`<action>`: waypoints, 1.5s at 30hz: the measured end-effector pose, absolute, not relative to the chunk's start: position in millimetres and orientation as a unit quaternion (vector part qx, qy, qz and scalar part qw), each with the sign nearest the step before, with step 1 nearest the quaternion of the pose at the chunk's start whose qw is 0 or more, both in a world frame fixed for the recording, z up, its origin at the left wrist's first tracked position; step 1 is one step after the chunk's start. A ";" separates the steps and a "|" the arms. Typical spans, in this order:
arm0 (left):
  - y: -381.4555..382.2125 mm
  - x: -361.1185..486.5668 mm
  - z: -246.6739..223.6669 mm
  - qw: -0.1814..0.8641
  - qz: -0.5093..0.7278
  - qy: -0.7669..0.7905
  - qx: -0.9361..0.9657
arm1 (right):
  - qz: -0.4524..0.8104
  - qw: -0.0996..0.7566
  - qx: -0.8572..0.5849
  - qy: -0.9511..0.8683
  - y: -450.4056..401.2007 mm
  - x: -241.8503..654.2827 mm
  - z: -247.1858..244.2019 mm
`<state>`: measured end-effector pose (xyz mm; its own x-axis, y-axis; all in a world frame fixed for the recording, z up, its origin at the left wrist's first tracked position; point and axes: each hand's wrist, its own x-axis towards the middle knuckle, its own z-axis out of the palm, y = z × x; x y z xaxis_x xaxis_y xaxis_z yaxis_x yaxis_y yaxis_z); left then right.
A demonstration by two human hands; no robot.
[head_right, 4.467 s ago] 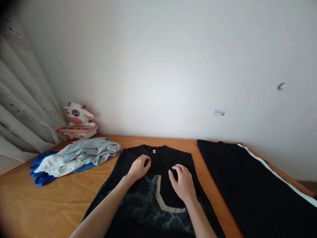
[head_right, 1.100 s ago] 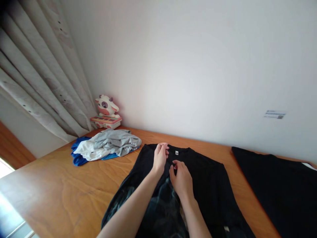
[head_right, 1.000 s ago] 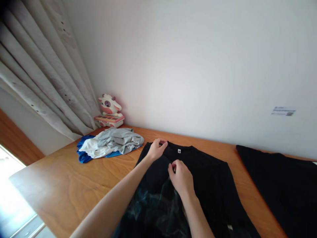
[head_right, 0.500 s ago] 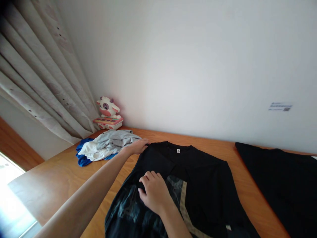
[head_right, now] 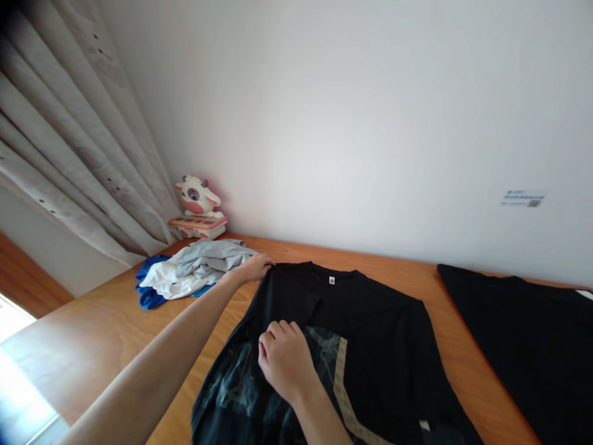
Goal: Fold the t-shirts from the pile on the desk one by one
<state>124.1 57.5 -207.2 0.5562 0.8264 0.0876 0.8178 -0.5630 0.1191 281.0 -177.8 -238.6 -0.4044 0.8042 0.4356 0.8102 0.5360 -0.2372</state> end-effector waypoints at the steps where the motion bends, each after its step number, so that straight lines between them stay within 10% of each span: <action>1: 57.3 123.4 -207.1 0.029 0.073 0.477 0.876 | -0.008 0.258 -0.481 -0.838 -177.8 280.4 -238.5; 28: -24.8 140.2 -267.5 0.138 0.362 0.518 0.763 | 0.064 0.283 -0.732 -0.617 -152.5 338.2 -244.6; 45: -14.1 134.1 -275.8 0.060 0.302 0.492 0.815 | 0.108 0.349 -0.732 -0.575 -141.0 332.9 -249.0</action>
<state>134.1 -14.1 -275.8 0.3346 0.8373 0.4325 0.7649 -0.5094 0.3944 332.9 -141.0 -249.0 0.3157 0.9170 0.2439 0.7666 -0.0950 -0.6350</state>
